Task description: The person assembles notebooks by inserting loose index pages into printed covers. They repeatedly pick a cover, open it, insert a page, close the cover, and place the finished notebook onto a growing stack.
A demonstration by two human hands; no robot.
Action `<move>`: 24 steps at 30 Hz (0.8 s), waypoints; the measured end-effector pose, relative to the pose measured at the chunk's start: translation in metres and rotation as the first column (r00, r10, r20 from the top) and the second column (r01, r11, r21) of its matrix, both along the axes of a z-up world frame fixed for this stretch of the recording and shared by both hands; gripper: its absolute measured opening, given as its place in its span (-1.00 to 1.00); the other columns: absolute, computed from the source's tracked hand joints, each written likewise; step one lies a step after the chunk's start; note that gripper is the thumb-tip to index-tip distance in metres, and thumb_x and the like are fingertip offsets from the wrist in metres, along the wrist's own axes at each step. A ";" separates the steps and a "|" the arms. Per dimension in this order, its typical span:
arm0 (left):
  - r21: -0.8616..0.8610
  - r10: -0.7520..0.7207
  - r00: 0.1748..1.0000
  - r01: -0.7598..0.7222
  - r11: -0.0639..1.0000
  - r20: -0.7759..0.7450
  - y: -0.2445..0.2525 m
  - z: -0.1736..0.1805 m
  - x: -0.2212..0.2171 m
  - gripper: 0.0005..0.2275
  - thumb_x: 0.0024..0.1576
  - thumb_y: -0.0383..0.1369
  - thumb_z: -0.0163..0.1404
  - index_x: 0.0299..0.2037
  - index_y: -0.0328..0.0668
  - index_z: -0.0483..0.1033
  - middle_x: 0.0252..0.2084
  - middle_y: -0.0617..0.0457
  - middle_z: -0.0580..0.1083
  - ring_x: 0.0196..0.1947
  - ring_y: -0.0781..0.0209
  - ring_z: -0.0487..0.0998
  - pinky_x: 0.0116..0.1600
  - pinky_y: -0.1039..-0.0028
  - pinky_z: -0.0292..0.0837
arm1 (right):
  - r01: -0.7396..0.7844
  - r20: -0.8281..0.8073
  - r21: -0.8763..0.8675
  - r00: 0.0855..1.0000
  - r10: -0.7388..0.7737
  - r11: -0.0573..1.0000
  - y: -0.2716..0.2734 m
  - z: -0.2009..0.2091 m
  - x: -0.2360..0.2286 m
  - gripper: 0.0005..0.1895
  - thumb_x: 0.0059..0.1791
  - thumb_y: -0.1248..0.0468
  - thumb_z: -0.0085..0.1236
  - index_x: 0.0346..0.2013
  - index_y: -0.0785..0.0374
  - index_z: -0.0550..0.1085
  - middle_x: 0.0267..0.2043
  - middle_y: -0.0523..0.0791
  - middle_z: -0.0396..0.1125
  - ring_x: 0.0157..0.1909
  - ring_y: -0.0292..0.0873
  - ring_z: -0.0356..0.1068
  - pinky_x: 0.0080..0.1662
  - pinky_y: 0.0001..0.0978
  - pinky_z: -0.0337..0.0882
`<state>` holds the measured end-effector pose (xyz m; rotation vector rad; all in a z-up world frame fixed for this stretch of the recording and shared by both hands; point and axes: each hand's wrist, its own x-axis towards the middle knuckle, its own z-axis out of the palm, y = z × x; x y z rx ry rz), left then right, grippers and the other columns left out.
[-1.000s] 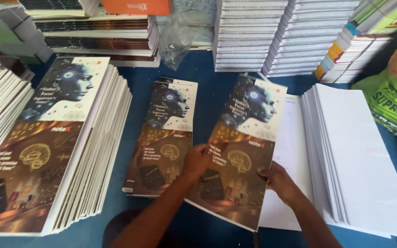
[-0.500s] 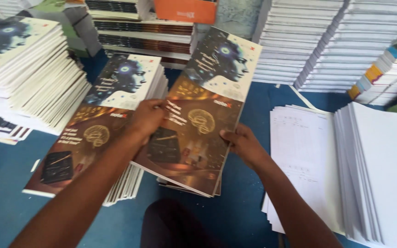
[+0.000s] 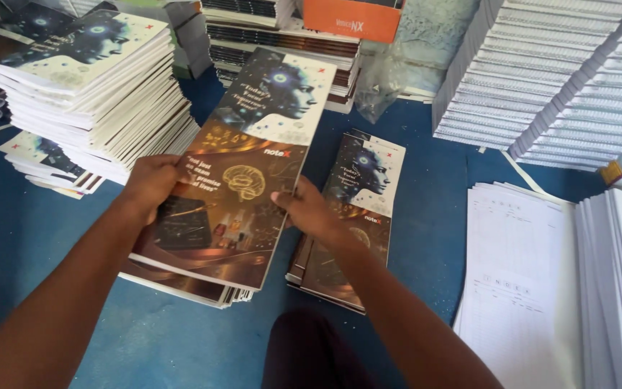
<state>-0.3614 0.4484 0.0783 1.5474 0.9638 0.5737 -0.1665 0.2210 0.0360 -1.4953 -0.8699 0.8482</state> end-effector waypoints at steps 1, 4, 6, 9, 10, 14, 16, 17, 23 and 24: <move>-0.004 0.006 1.000 -0.006 1.000 -0.005 0.007 -0.004 -0.006 -0.73 -0.03 -0.54 0.07 -0.11 -0.37 0.62 -0.30 -0.12 0.60 -0.37 0.10 0.59 -0.19 0.35 0.52 | -0.008 -0.002 -0.008 1.000 0.008 1.000 0.008 -0.004 -0.004 -0.54 0.04 0.20 0.08 0.21 0.26 0.31 -0.04 -0.06 0.44 -0.13 -0.16 0.49 -0.25 -0.31 0.55; -0.018 0.031 0.999 -0.031 0.999 -0.031 0.025 -0.020 -0.021 -0.73 -0.03 -0.54 0.07 -0.11 -0.38 0.63 -0.29 -0.11 0.59 -0.36 0.12 0.58 -0.19 0.35 0.50 | -0.023 -0.017 -0.029 1.000 0.023 0.999 0.028 -0.018 -0.015 -0.50 0.04 0.20 0.10 0.25 0.26 0.27 0.01 -0.04 0.44 -0.13 -0.16 0.49 -0.27 -0.31 0.54; -0.042 0.055 0.997 -0.057 0.997 -0.061 0.035 -0.033 -0.028 -0.74 -0.02 -0.54 0.06 -0.12 -0.40 0.64 -0.30 -0.12 0.59 -0.38 0.12 0.56 -0.20 0.33 0.49 | -0.022 -0.036 -0.047 0.999 0.021 0.999 0.039 -0.028 -0.022 -0.49 0.05 0.21 0.09 0.27 0.27 0.27 0.00 0.02 0.46 -0.17 -0.11 0.49 -0.28 -0.30 0.51; -0.029 0.024 0.996 -0.027 0.999 -0.089 0.045 -0.050 -0.035 -0.75 0.00 -0.50 0.09 -0.12 -0.38 0.65 -0.31 -0.10 0.57 -0.39 0.15 0.54 -0.22 0.35 0.46 | -0.022 -0.091 -0.015 0.996 0.020 1.000 0.047 -0.041 -0.032 -0.48 0.03 0.25 0.07 0.26 0.33 0.24 -0.01 0.05 0.44 -0.12 -0.09 0.54 -0.25 -0.30 0.62; -0.009 0.009 0.996 -0.010 1.000 -0.092 0.047 -0.054 -0.037 -0.76 0.02 -0.49 0.09 -0.12 -0.38 0.65 -0.31 -0.10 0.57 -0.39 0.16 0.53 -0.22 0.36 0.45 | -0.018 -0.073 -0.030 0.997 0.016 0.999 0.047 -0.044 -0.035 -0.48 0.04 0.25 0.06 0.25 0.34 0.22 -0.01 0.06 0.43 -0.14 -0.07 0.54 -0.28 -0.29 0.61; 0.042 -0.025 0.991 0.031 0.999 -0.134 0.049 -0.064 -0.038 -0.75 0.02 -0.44 0.11 -0.09 -0.34 0.62 -0.32 -0.09 0.57 -0.39 0.16 0.54 -0.22 0.36 0.45 | 0.007 -0.029 -0.095 1.000 -0.010 0.995 0.044 -0.041 -0.043 -0.48 0.04 0.25 0.05 0.23 0.39 0.17 -0.06 0.06 0.42 -0.23 -0.06 0.55 -0.36 -0.26 0.62; 0.033 -0.029 0.987 0.035 0.999 -0.159 0.050 -0.066 -0.040 -0.74 0.02 -0.44 0.11 -0.08 -0.35 0.61 -0.32 -0.11 0.59 -0.37 0.14 0.58 -0.21 0.35 0.46 | 0.028 0.006 -0.169 1.000 -0.027 0.985 0.041 -0.034 -0.046 -0.48 0.04 0.22 0.07 0.20 0.43 0.19 -0.16 0.07 0.44 -0.33 -0.08 0.55 -0.39 -0.26 0.61; 0.018 -0.032 0.985 0.035 0.999 -0.167 0.052 -0.067 -0.041 -0.74 0.03 -0.43 0.10 -0.09 -0.38 0.61 -0.31 -0.12 0.60 -0.36 0.12 0.61 -0.20 0.35 0.48 | 0.041 0.038 -0.225 0.999 -0.033 0.974 0.040 -0.029 -0.046 -0.49 0.04 0.20 0.08 0.17 0.46 0.22 -0.22 0.10 0.45 -0.40 -0.07 0.53 -0.42 -0.25 0.58; 0.204 -0.065 0.887 0.176 0.963 -0.457 0.068 -0.065 -0.033 -0.65 0.06 -0.30 0.12 -0.10 -0.53 0.65 -0.26 -0.30 0.63 -0.27 -0.09 0.66 -0.15 0.21 0.50 | 0.078 0.189 -0.235 0.981 -0.033 0.969 0.034 -0.027 -0.059 -0.47 0.02 0.11 0.08 0.14 0.45 0.29 -0.47 0.10 0.44 -0.56 -0.06 0.47 -0.46 -0.25 0.46; 0.243 -0.038 0.846 0.195 0.950 -0.531 0.068 -0.063 -0.031 -0.62 0.06 -0.27 0.13 -0.11 -0.56 0.66 -0.24 -0.33 0.64 -0.24 -0.13 0.67 -0.12 0.20 0.51 | 0.089 0.228 -0.214 0.973 -0.039 0.973 0.033 -0.031 -0.059 -0.47 0.02 0.10 0.08 0.12 0.46 0.30 -0.47 0.08 0.46 -0.54 -0.07 0.49 -0.44 -0.26 0.47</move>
